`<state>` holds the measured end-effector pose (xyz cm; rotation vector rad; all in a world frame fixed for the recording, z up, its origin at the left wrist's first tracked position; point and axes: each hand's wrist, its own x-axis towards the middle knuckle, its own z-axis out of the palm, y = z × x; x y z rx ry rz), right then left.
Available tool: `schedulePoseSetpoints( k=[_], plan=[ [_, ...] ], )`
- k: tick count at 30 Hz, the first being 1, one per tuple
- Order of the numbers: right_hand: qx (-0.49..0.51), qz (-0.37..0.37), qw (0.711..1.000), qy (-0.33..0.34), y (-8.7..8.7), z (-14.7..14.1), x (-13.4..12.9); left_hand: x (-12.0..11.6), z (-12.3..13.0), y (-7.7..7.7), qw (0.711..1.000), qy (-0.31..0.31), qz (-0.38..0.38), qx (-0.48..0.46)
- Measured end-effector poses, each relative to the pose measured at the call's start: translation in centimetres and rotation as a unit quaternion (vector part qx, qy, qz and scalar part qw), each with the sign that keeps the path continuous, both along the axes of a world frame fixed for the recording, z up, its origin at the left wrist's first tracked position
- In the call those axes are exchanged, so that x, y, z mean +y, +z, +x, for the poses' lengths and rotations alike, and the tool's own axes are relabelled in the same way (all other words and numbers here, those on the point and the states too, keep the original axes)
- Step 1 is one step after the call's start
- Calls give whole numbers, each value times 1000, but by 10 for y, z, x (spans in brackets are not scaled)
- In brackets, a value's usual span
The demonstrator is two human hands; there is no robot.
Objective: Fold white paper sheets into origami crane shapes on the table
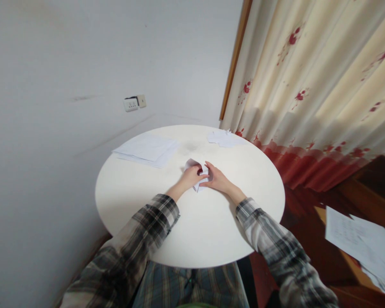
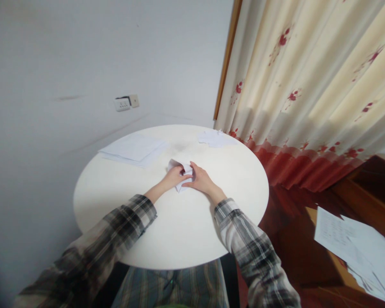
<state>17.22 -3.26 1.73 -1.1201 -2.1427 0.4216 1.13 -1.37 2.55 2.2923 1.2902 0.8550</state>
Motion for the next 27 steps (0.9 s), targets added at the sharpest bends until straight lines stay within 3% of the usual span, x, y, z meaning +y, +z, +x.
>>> schedulePoseSetpoints(
  k=[19, 24, 27],
  plan=[
    [-13, -9, 1000, -2, 1, 0, 1, 2, 2, -3, 999, -26, 32, 10],
    [-12, -3, 1000, -2, 2, -1, 0, -1, 3, 0, 996, -41, 67, 45],
    [-7, 1, 1000, -4, 3, -1, 0, -3, 3, 1, 993, -17, 80, 82]
  ],
)
